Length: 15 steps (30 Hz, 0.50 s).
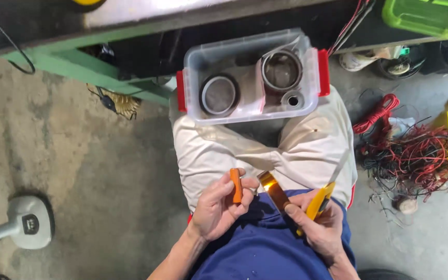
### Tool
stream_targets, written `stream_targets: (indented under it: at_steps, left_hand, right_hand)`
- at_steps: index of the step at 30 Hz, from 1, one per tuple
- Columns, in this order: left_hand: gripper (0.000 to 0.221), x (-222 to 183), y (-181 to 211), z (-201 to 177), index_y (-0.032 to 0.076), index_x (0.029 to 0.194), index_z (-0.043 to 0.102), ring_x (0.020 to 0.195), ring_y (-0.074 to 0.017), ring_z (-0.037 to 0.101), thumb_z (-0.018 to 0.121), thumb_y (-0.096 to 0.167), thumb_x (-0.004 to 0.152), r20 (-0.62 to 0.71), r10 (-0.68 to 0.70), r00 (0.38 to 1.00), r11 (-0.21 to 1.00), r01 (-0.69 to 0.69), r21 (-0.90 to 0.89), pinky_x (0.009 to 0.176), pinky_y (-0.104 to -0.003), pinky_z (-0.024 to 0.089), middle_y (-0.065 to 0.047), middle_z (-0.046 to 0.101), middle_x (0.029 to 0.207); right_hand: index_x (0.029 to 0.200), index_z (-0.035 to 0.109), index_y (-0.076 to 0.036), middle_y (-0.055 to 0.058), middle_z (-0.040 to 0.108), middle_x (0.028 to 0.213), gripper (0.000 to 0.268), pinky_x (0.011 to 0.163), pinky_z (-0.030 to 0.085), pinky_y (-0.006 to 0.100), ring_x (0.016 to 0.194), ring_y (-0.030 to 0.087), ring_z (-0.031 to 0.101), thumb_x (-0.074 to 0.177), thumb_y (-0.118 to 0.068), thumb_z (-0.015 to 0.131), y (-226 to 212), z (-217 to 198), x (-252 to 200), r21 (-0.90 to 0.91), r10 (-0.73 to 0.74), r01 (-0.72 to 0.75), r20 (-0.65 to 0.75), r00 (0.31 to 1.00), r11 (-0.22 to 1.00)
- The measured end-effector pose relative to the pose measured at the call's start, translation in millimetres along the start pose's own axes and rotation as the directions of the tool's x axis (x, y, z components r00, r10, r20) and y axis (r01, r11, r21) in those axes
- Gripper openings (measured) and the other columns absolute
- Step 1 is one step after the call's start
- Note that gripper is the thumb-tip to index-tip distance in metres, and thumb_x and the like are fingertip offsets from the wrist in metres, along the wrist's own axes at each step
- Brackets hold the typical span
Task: Wrapping small cylindrical electronic components with tape and cutting it with a utility knife
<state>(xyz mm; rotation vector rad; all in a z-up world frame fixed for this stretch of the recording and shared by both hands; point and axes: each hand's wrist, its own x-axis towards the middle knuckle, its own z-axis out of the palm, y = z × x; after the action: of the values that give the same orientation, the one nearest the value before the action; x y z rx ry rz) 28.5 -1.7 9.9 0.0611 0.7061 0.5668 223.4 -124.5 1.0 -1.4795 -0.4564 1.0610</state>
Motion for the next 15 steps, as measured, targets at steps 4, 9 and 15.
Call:
stream_targets:
  at_steps: [4,9,15]
  left_hand:
    - [0.034,1,3,-8,-0.002,0.127,0.059,0.070,-0.0200,0.050,0.049,0.022,0.105,0.003,0.021,1.000,1.000,-0.021,0.008,0.057,-0.024,0.043,-0.027,0.061,0.124]
    - [0.050,-1,5,-18,-0.008,0.140,0.057,0.079,-0.0176,0.062,0.055,0.024,0.102,-0.079,0.005,0.997,1.000,-0.007,-0.017,0.072,-0.022,0.053,-0.008,0.059,0.095]
    - [0.048,5,7,-14,-0.004,0.142,0.053,0.073,-0.0149,0.062,0.053,0.018,0.100,-0.029,0.062,0.998,0.984,-0.056,0.171,0.053,-0.022,0.047,-0.013,0.059,0.094]
  right_hand:
    - [0.069,0.054,-0.011,0.011,0.075,0.082,0.031,0.066,0.051,0.024,0.070,0.012,0.062,0.078,0.002,0.081,16,-2,-1,0.021,0.046,-0.045,-0.036,0.998,0.999]
    - [0.064,0.054,-0.011,0.011,0.075,0.079,0.032,0.070,0.055,0.027,0.076,0.018,0.071,0.079,-0.002,0.081,8,5,-1,-0.091,-0.001,0.005,0.041,0.999,0.996]
    - [0.061,0.055,-0.009,0.008,0.072,0.078,0.033,0.071,0.051,0.024,0.071,0.015,0.066,0.081,0.000,0.079,7,10,-2,-0.145,-0.073,0.097,0.162,0.984,0.985]
